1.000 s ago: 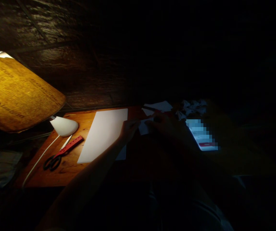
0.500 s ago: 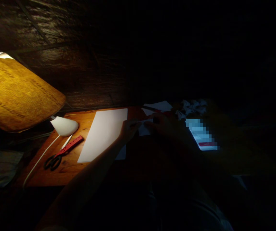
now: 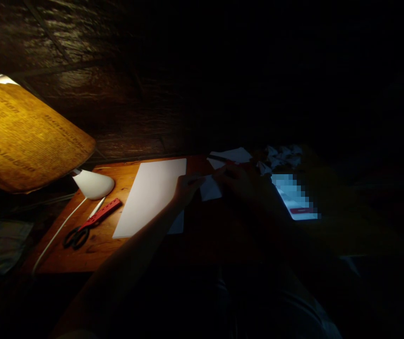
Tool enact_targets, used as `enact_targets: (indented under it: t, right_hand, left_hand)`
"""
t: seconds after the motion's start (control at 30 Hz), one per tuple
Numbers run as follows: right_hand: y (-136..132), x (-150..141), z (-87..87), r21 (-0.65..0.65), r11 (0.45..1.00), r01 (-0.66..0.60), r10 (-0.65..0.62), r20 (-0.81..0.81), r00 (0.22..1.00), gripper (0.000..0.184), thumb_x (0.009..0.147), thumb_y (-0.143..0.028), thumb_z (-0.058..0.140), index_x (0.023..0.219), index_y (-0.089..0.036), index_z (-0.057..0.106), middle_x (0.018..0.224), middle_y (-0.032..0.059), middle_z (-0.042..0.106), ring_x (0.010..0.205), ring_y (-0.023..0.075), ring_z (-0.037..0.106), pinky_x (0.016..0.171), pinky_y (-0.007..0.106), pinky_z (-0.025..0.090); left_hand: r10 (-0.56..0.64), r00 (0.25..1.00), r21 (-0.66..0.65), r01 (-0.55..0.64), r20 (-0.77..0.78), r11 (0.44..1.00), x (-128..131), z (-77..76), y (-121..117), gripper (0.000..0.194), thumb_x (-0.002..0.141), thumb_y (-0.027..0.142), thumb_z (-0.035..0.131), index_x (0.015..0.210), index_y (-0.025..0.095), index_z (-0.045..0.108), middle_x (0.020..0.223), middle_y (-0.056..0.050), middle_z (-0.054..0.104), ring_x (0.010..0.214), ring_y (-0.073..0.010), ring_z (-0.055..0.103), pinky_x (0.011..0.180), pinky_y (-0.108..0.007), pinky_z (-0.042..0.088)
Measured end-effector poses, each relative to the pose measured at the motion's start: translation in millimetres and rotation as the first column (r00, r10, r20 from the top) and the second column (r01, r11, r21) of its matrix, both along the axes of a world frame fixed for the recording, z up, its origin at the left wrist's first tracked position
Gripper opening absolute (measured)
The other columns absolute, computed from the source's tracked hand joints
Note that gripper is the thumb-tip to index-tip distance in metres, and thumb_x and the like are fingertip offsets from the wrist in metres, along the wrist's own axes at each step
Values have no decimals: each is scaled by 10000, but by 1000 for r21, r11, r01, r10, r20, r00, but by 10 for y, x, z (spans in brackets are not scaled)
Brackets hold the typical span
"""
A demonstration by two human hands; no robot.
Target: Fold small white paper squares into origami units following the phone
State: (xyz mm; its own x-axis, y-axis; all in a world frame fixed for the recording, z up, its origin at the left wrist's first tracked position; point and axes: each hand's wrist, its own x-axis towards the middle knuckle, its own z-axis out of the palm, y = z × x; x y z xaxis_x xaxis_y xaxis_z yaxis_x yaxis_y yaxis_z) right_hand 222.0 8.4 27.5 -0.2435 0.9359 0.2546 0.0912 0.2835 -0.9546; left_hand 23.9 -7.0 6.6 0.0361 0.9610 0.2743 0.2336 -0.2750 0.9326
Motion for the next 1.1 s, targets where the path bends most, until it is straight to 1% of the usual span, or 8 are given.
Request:
enact_targets:
  t: [0.1, 0.23, 0.4, 0.5, 0.6, 0.73, 0.87, 1.1]
  right_hand:
    - [34, 0, -40, -17, 1000, 11, -12, -48, 999, 242, 737, -446, 721, 665, -227, 646, 747, 23, 665, 759, 191, 600, 718, 330, 473]
    - [71, -22, -92, -94, 996, 9, -16, -80, 997, 326, 707, -510, 744, 629, -220, 615, 739, 16, 663, 752, 180, 600, 723, 323, 471]
    - [54, -29, -59, -160, 987, -25, 2, -137, 991, 349, 653, -508, 792, 617, -209, 617, 746, 13, 667, 752, 172, 601, 721, 314, 475]
    - [29, -14, -19, -212, 976, -48, 26, -103, 994, 313, 667, -497, 795, 673, -216, 657, 762, 14, 673, 759, 177, 607, 701, 309, 478]
    - [22, 4, -13, -244, 966, -91, 81, -50, 995, 319, 694, -498, 789, 674, -218, 637, 729, 4, 650, 710, 168, 593, 653, 300, 464]
    - [38, 13, -55, -209, 972, -107, 103, -30, 994, 374, 716, -533, 771, 641, -213, 592, 659, -21, 587, 633, 140, 537, 600, 279, 426]
    - [40, 3, -79, -200, 975, -94, 90, -30, 995, 369, 723, -533, 758, 649, -212, 593, 659, -20, 592, 626, 136, 533, 580, 268, 413]
    - [50, -28, -87, -151, 988, -14, 20, 37, 999, 374, 721, -529, 732, 622, -203, 578, 638, -21, 568, 623, 135, 511, 567, 260, 395]
  left_hand:
    - [-1, 998, -46, 3, 56, 999, 20, 32, -15, 350, 757, 482, 717, 619, 163, 671, 653, -14, 589, 654, -141, 520, 593, -258, 402]
    - [5, 993, -91, 5, 114, 996, 45, 52, -30, 369, 727, 504, 736, 604, 162, 673, 661, -21, 599, 655, -147, 522, 595, -268, 410]
    - [4, 992, -102, 10, 130, 995, 37, 33, -23, 366, 725, 473, 736, 570, 158, 631, 628, -8, 552, 619, -132, 491, 567, -264, 377]
    - [20, 991, -108, -6, 136, 994, 21, 24, -7, 366, 714, 451, 739, 542, 160, 598, 597, 2, 523, 589, -121, 470, 545, -258, 352]
    - [54, 987, -126, -34, 152, 991, 6, 10, 15, 334, 710, 440, 736, 570, 157, 626, 583, 6, 531, 577, -118, 476, 541, -253, 355]
    - [84, 978, -161, -54, 189, 986, -2, -25, 41, 326, 697, 454, 739, 596, 159, 645, 580, 6, 557, 575, -125, 508, 552, -254, 394]
    - [95, 969, -193, -51, 226, 980, 2, -54, 51, 322, 679, 449, 757, 595, 157, 651, 583, 3, 578, 569, -131, 530, 551, -260, 411]
    - [110, 952, -218, -47, 285, 975, 10, -40, 47, 289, 638, 412, 794, 582, 157, 670, 572, 10, 596, 547, -121, 520, 536, -256, 390]
